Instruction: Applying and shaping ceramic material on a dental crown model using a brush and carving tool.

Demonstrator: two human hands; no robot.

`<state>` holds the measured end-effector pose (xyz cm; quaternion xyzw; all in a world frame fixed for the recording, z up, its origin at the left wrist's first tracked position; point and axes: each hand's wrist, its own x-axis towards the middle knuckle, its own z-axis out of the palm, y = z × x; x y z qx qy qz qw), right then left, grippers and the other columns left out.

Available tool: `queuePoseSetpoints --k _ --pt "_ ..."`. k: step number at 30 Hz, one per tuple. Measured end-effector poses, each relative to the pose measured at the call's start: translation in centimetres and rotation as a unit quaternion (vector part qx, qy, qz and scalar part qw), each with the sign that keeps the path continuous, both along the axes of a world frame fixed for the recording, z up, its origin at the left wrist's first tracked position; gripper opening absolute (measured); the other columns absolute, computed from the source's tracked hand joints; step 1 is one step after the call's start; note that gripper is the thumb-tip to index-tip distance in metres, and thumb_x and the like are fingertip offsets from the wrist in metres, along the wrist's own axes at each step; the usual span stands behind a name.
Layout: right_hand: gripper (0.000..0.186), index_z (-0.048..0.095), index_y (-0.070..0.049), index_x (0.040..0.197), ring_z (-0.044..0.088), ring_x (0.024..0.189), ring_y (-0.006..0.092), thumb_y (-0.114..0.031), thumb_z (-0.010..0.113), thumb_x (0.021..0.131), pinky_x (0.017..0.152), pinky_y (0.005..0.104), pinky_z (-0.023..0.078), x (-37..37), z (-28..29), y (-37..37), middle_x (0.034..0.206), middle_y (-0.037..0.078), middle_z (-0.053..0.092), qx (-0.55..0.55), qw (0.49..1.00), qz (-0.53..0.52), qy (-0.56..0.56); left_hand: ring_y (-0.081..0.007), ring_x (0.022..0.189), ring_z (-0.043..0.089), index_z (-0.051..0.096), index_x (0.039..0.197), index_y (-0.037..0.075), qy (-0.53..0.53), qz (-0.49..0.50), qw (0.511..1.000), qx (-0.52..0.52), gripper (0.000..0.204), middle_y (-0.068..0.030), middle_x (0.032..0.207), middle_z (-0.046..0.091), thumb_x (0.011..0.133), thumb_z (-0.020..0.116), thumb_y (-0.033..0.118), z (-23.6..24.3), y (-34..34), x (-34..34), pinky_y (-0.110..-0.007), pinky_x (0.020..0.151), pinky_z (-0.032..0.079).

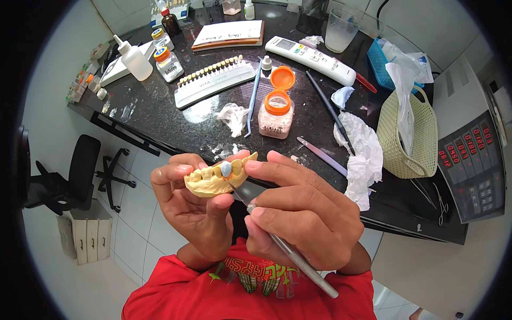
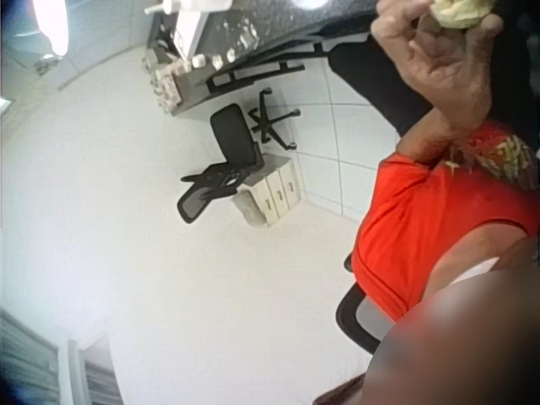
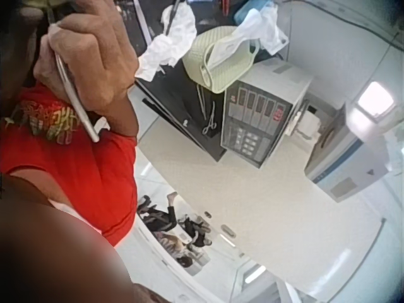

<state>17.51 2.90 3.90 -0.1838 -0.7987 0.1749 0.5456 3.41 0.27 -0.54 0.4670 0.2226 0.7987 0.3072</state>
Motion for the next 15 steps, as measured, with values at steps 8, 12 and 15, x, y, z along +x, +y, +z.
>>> queuePoseSetpoints --k 8,12,15 --pt "0.022 0.060 -0.002 0.089 0.068 0.093 0.0339 -0.004 0.075 0.074 0.084 0.0477 0.057 0.03 0.24 0.06 0.081 0.011 0.065 0.009 1.000 0.002 -0.018 -0.0182 0.096 0.057 0.036 0.112 0.002 0.023 0.025 0.999 0.004 0.054 -0.0126 0.104 0.042 0.076 0.075 -0.003 0.05 0.00 -0.15 -0.052 0.093 0.054" --pt "0.022 0.060 -0.002 0.089 0.068 0.093 0.0335 -0.004 0.075 0.075 0.084 0.0475 0.057 -0.10 0.32 0.16 0.081 0.011 0.065 0.010 1.000 0.004 -0.019 -0.0177 0.095 0.057 0.036 0.112 0.002 0.035 0.026 0.999 0.005 0.054 -0.0125 0.104 0.042 0.075 0.075 -0.004 0.14 -0.05 -0.31 -0.052 0.093 0.054" --pt "0.021 0.060 -0.003 0.088 0.068 0.093 0.0334 -0.004 0.075 0.074 0.084 0.0474 0.057 -0.17 0.39 0.26 0.080 0.011 0.065 0.011 1.000 0.005 -0.021 -0.0182 0.095 0.057 0.036 0.112 0.003 0.033 0.027 0.999 0.008 0.053 -0.0124 0.104 0.042 0.076 0.074 -0.004 0.05 0.04 -0.34 -0.052 0.093 0.054"
